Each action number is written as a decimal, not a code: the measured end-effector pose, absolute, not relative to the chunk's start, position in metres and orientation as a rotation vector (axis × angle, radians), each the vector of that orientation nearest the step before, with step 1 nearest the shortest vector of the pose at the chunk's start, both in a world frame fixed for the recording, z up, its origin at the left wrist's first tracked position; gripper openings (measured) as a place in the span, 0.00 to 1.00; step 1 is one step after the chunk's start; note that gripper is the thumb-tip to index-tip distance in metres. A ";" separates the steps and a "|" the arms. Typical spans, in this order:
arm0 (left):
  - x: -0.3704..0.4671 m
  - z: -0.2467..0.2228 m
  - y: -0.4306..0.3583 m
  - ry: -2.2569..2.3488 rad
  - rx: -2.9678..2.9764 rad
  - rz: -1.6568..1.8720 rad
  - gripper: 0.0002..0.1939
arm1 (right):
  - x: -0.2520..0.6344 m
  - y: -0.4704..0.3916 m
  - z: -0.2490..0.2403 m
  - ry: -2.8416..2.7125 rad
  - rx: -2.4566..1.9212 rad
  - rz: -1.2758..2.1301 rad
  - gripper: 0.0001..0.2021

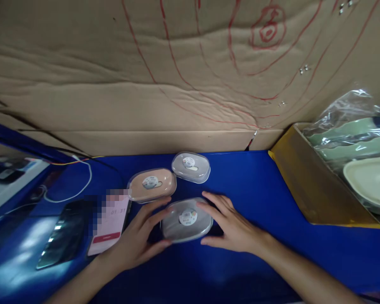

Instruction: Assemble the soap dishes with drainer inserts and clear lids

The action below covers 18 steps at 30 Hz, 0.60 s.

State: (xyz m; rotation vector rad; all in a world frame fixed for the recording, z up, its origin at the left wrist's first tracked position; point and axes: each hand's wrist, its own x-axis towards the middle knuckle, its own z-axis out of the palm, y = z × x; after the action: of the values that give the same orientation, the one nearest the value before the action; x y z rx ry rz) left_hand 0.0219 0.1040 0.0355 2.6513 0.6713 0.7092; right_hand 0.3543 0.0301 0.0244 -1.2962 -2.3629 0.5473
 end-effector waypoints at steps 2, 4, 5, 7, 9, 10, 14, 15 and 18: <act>0.021 0.038 0.107 0.727 2.656 0.856 0.29 | 0.353 0.030 0.025 -2.375 -1.260 0.495 0.44; 0.021 0.043 0.111 0.830 2.647 0.973 0.28 | 0.353 0.031 0.024 -2.373 -1.251 0.472 0.42; 0.021 0.045 0.114 0.887 2.639 1.013 0.29 | 0.353 0.031 0.024 -2.362 -1.261 0.469 0.40; 0.021 0.049 0.120 0.989 2.633 1.046 0.29 | 0.353 0.031 0.022 -2.333 -1.290 0.478 0.38; 0.019 0.053 0.128 1.060 2.663 1.026 0.30 | 0.353 0.030 0.019 -2.315 -1.301 0.494 0.38; 0.017 0.054 0.133 1.094 2.687 0.996 0.30 | 0.353 0.030 0.018 -2.310 -1.299 0.501 0.39; 0.013 0.057 0.149 1.223 2.767 0.780 0.29 | 0.351 0.030 0.015 -2.289 -1.299 0.495 0.39; 0.013 0.057 0.152 1.262 2.780 0.699 0.29 | 0.350 0.030 0.015 -2.282 -1.302 0.487 0.39; 0.017 0.055 0.158 1.340 2.780 0.465 0.29 | 0.356 0.035 0.014 -2.256 -1.315 0.441 0.37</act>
State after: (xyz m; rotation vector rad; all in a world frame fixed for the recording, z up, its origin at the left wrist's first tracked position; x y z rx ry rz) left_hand 0.0168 0.1577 0.0550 2.7800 1.3405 0.4646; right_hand 0.3560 0.0350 0.0142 -1.3152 -2.2558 0.4413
